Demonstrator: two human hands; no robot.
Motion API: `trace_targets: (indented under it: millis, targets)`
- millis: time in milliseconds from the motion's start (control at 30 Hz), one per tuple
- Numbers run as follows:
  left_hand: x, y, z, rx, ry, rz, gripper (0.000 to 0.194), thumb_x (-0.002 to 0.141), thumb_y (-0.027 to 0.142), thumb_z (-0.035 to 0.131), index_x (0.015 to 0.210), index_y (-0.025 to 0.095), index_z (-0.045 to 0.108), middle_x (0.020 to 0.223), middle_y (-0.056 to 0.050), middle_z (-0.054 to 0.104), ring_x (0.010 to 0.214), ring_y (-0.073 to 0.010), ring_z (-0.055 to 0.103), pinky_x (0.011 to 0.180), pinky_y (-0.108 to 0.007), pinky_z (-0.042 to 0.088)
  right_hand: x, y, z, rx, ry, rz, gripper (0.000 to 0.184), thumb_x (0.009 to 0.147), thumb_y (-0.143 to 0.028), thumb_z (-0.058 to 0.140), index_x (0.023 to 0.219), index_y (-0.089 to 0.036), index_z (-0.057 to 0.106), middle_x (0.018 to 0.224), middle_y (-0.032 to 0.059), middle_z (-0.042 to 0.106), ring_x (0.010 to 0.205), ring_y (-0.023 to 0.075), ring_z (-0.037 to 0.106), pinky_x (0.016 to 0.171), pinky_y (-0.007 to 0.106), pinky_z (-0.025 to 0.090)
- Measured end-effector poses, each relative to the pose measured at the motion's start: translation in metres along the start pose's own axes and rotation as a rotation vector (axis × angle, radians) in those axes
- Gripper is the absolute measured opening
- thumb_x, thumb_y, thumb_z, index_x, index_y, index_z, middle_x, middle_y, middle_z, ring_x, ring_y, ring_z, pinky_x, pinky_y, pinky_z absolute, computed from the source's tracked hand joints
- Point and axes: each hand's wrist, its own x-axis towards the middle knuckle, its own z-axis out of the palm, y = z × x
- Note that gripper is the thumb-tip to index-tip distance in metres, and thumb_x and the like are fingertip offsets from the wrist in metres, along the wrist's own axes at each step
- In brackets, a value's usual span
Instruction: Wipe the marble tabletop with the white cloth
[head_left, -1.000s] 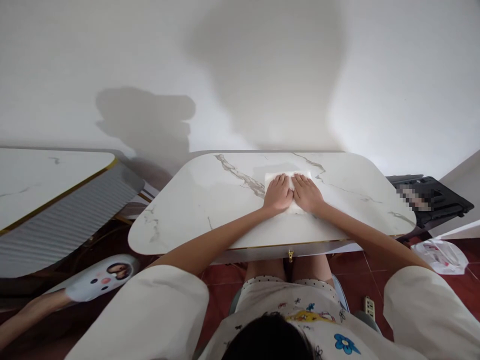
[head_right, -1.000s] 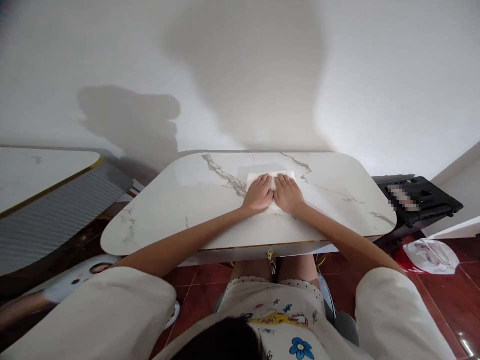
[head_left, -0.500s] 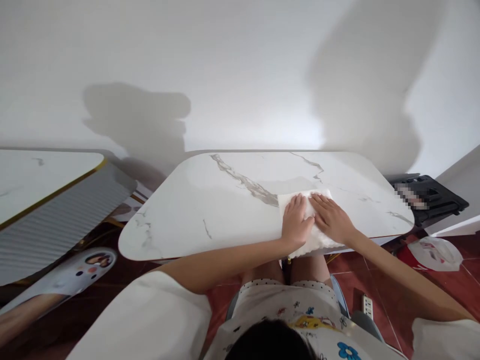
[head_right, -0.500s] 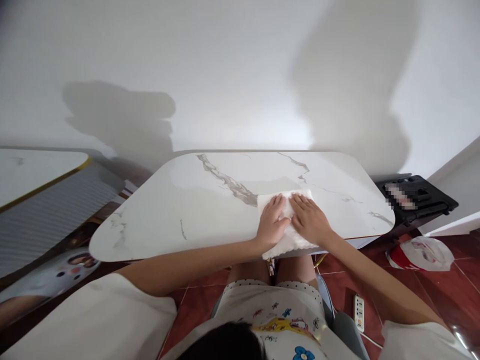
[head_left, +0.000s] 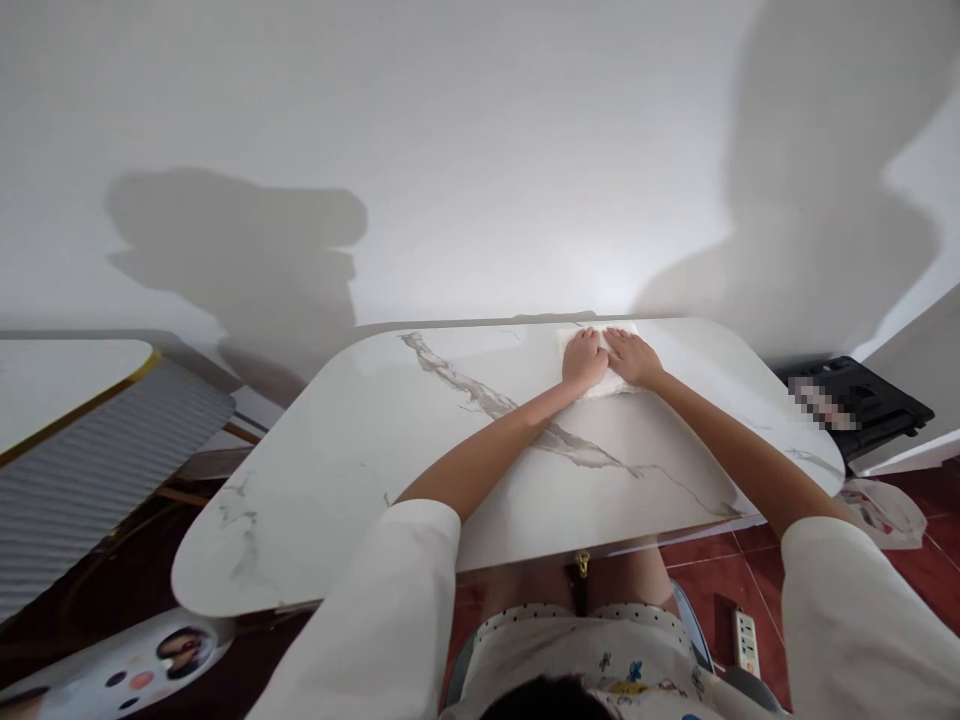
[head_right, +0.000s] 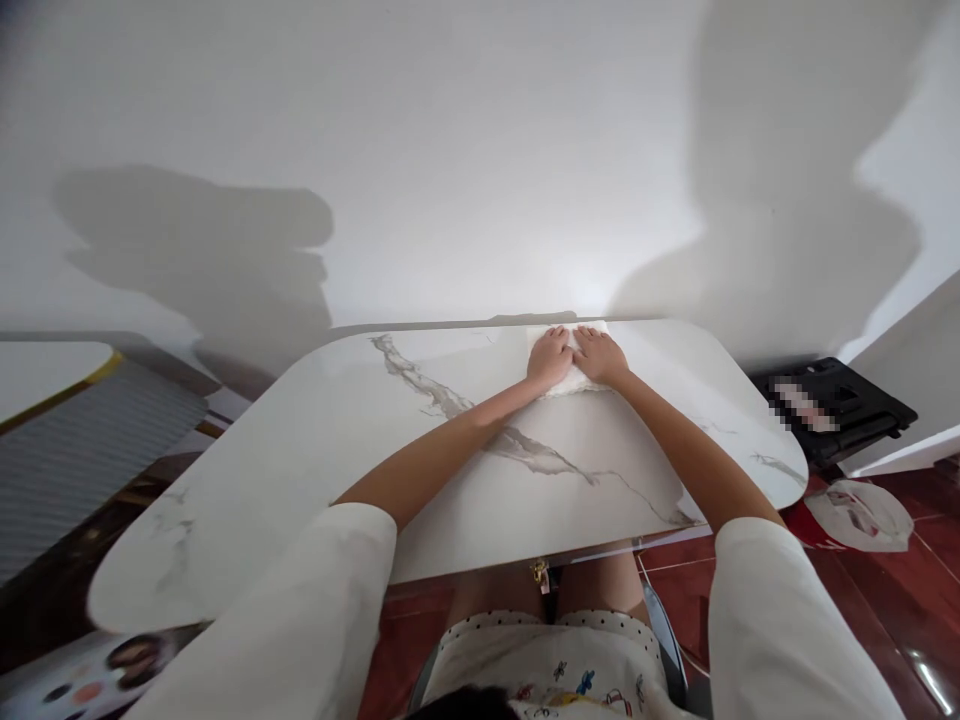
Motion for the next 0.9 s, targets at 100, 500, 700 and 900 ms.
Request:
trace_targets:
  millis: [100,500,700,900]
  targets:
    - [0.028,-0.016,0.005,0.037,0.028,-0.008,0.039,0.086,0.012,0.033,0.118,0.014,0.054,0.135,-0.011,0.051,0.129,-0.0219,0.039,0.110,-0.035,0.027,0.033,0.009,0.008,0.010,0.025,-0.008,0.054,0.092,-0.025,0.030,0.143,-0.008,0.036,0.149,0.0104,0.035,0.138,0.0250,0.030,0.112,0.040,0.025]
    - [0.076,-0.034,0.017,0.136,0.069,-0.045,0.028,0.088,0.014,0.034,0.097,0.014,0.061,0.109,-0.011,0.063,0.110,-0.0232,0.053,0.098,-0.035,0.036,0.087,0.028,0.019,0.046,0.080,-0.017,0.043,0.093,-0.024,0.034,0.131,-0.013,0.051,0.138,0.0093,0.051,0.126,0.0249,0.045,0.105,0.037,0.033]
    - [0.059,-0.025,0.012,0.142,0.082,-0.020,0.029,0.088,0.014,0.036,0.104,0.016,0.059,0.118,-0.011,0.060,0.118,-0.0229,0.048,0.103,-0.035,0.033,0.069,0.020,0.018,-0.033,0.106,-0.003,0.048,0.094,-0.022,0.028,0.136,-0.009,0.045,0.143,0.0120,0.045,0.132,0.0238,0.038,0.107,0.037,0.029]
    - [0.015,-0.008,0.001,0.134,0.044,0.003,0.037,0.088,0.013,0.034,0.120,0.015,0.053,0.131,-0.011,0.054,0.127,-0.0230,0.041,0.106,-0.038,0.031,0.027,0.003,0.014,-0.088,0.095,0.000,0.052,0.095,-0.025,0.023,0.140,-0.006,0.040,0.147,0.0135,0.039,0.135,0.0254,0.034,0.108,0.038,0.027]
